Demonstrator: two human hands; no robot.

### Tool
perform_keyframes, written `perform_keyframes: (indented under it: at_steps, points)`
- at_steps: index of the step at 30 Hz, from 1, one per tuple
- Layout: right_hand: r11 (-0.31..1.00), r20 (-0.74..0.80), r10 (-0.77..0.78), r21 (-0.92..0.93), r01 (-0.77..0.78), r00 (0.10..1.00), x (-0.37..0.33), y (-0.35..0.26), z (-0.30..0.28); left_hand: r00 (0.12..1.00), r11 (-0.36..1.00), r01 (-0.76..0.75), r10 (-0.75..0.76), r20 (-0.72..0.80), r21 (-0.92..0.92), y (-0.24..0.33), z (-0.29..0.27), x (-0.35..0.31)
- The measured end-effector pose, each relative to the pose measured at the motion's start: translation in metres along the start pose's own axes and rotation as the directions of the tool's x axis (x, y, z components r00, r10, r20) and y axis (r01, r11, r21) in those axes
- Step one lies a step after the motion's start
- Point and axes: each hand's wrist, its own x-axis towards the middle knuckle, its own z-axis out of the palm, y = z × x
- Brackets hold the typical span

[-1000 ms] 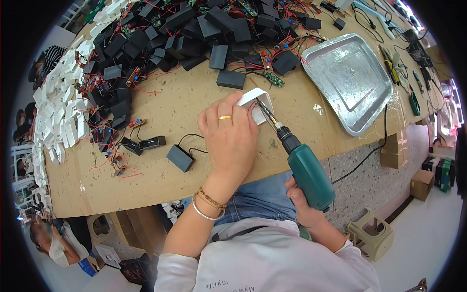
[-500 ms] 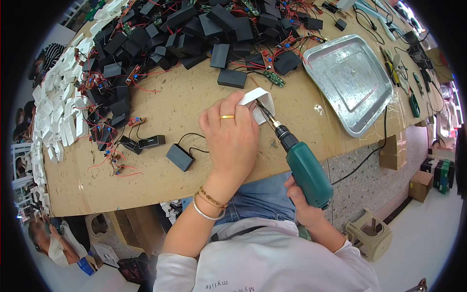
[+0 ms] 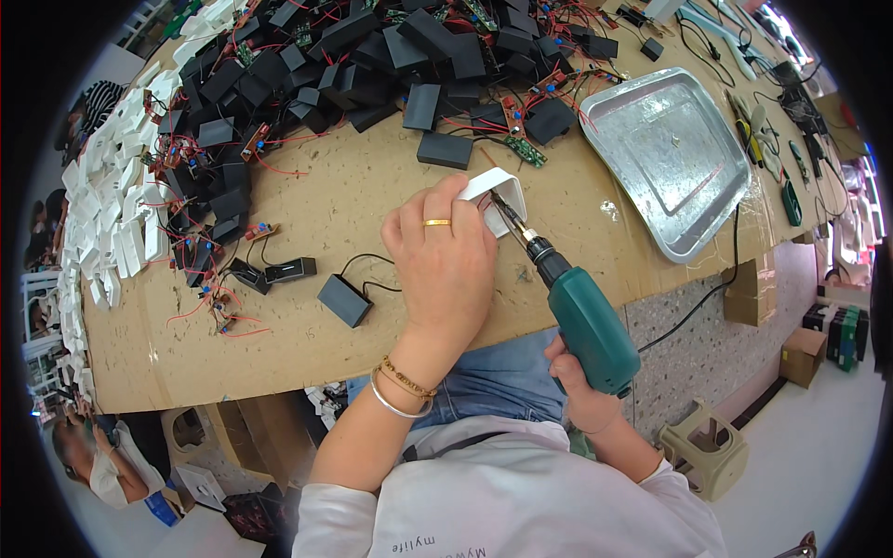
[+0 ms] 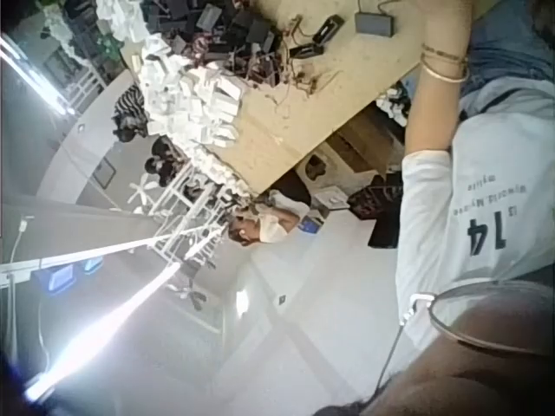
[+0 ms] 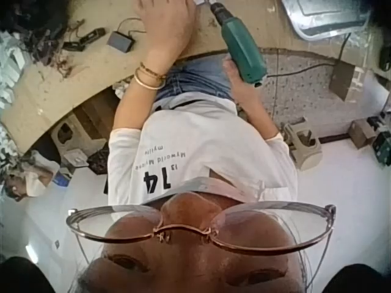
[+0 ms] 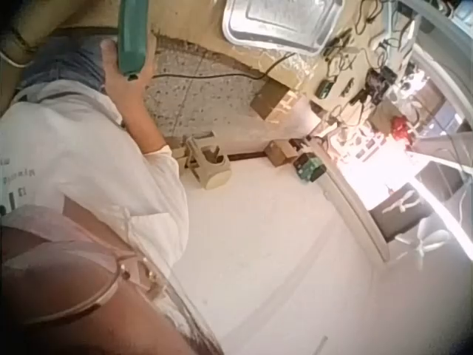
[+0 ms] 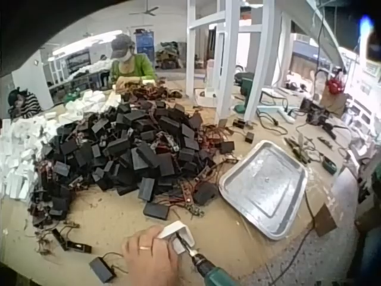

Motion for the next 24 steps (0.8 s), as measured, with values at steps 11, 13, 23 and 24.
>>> perform_keyframes:
  at_steps: [11, 13, 23, 24]
  points:
    - [0.998, -0.033, 0.034, 0.050, -0.033, 0.999, 0.0009, -0.0028, 0.0014, 1.000, 1.000, 0.006, -0.006, 0.002, 0.011, 0.0008, -0.0004, -0.0002]
    - [0.998, -0.015, 0.048, 0.040, -0.048, 0.999, 0.0012, -0.0034, -0.0001, 1.000, 1.000, 0.009, -0.009, 0.010, 0.012, 0.0000, 0.0003, -0.0006]
    - [0.994, -0.010, 0.033, 0.105, -0.032, 0.999, -0.0010, -0.0045, -0.0026, 1.000, 1.000, 0.008, -0.008, 0.017, 0.015, 0.0008, 0.0003, -0.0011]
    - [0.994, -0.010, 0.032, 0.105, -0.031, 0.999, -0.0019, -0.0041, -0.0034, 1.000, 1.000, 0.010, -0.010, 0.017, 0.017, 0.0007, 0.0002, -0.0010]
